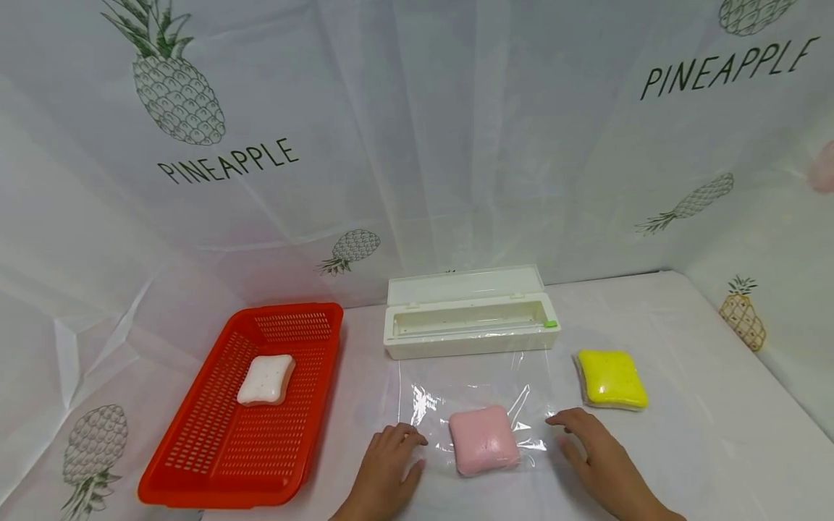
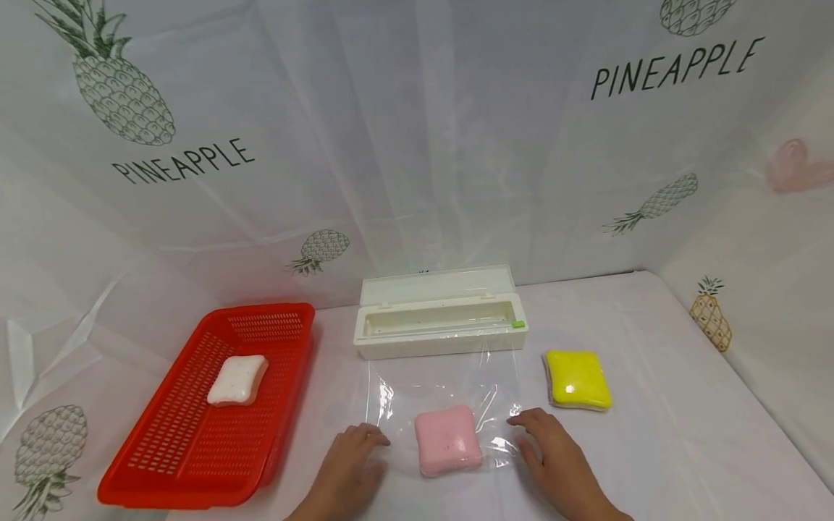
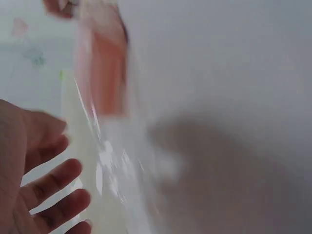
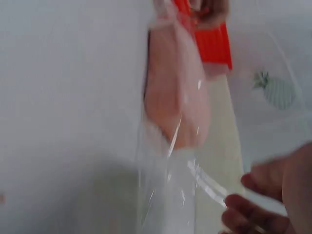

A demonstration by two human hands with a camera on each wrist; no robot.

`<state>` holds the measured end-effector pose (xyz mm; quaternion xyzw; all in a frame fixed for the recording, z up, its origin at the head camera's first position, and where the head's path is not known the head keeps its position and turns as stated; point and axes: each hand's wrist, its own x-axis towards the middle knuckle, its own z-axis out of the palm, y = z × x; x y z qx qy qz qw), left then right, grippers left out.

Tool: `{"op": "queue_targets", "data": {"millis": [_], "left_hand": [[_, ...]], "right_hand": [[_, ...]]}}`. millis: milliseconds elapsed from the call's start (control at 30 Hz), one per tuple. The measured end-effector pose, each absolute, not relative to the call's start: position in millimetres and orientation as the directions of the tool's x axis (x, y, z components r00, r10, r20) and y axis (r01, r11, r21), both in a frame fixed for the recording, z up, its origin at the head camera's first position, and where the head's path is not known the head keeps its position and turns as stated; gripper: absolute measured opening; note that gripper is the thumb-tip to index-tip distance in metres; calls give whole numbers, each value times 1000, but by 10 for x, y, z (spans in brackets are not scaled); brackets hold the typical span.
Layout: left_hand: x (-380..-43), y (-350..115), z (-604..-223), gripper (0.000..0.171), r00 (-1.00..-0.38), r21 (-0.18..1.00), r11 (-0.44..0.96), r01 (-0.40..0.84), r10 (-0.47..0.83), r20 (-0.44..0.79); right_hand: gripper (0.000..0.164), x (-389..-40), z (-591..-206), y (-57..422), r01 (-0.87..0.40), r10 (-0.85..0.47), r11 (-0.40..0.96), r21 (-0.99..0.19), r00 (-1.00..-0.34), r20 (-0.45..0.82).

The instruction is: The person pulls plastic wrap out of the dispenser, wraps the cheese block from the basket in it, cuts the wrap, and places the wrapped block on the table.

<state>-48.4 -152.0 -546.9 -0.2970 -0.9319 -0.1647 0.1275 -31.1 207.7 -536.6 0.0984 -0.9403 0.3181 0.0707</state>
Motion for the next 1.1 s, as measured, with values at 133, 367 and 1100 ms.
{"op": "queue_targets", "data": {"millis": [133,367,1100], "left_hand": [[-472,-1240,-5454,48,-687,34,733,679,618,381],[-491,-884,-5499,55,-613,-187,707,682,692,381],[-651,-680,-5274,31,-553,-263,727,634,664,504]], "right_hand": [[61,-306,-5427,1863,-546,-374,747,-380,-817,438],[64,-446,-5629,1623,-687,-498,695,-212,-673,547],[16,-850,-5166,1534,-593,-501,736,-326,-802,326]]}}
